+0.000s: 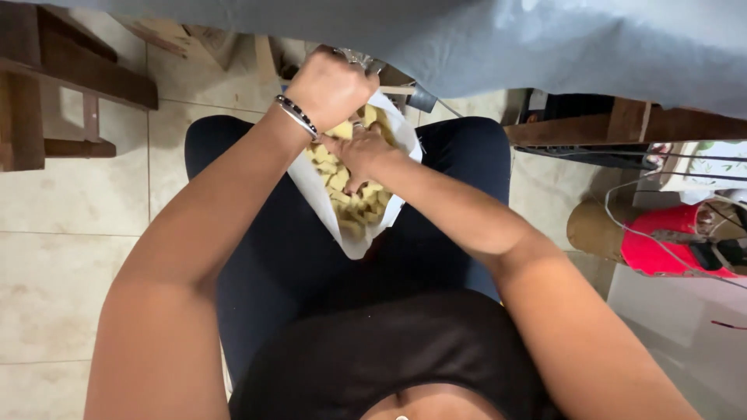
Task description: Cutting foam strips into small pieces with scissors to fill a bag and then tying it closed.
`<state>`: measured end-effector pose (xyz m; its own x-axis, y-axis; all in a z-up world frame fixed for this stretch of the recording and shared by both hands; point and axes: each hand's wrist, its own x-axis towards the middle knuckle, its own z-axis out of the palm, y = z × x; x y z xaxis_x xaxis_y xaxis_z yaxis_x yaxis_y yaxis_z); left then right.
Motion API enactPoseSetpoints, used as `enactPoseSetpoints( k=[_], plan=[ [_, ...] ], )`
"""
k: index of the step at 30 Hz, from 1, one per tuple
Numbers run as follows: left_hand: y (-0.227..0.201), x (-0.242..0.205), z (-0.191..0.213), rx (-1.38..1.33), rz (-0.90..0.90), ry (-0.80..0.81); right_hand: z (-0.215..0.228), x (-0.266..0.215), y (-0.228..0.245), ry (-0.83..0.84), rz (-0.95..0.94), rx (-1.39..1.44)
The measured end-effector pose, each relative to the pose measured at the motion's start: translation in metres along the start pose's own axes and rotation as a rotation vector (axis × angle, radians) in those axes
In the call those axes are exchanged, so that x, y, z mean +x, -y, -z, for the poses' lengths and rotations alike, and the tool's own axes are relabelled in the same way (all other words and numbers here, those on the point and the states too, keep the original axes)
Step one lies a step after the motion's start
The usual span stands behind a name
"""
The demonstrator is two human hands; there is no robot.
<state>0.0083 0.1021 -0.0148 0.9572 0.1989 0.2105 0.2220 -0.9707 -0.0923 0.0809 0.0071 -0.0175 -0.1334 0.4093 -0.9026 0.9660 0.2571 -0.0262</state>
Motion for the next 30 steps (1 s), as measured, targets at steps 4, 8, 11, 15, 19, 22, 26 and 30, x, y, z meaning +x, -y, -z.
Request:
enactPoseSetpoints(
  k=[4,8,11,15,19,22,26,30],
  plan=[
    [-0.011,0.002,0.000,-0.018,-0.013,-0.156,-0.006,0.030,-0.003,0.011,0.018,0.042],
    [-0.010,0.000,-0.002,-0.060,0.027,-0.113,0.003,0.020,-0.010,-0.014,0.007,0.112],
    [-0.004,-0.003,0.008,-0.098,0.065,-0.026,0.008,0.006,-0.008,-0.033,0.012,0.170],
    [-0.004,-0.008,0.024,-0.085,0.112,0.066,0.021,-0.038,-0.006,-0.062,-0.003,0.206],
    [-0.047,-0.026,0.086,0.032,0.160,-0.152,0.007,-0.061,-0.016,-0.033,0.000,0.259],
    [-0.137,-0.087,0.086,-0.488,0.110,-0.137,-0.003,-0.102,-0.025,-0.445,0.288,0.176],
    [-0.183,-0.139,0.024,-0.279,0.124,-0.211,0.008,-0.110,0.022,-0.301,0.202,0.035],
    [-0.186,-0.149,0.029,-0.186,0.120,-0.233,-0.036,-0.046,0.032,-0.192,0.173,-0.140]
  ],
)
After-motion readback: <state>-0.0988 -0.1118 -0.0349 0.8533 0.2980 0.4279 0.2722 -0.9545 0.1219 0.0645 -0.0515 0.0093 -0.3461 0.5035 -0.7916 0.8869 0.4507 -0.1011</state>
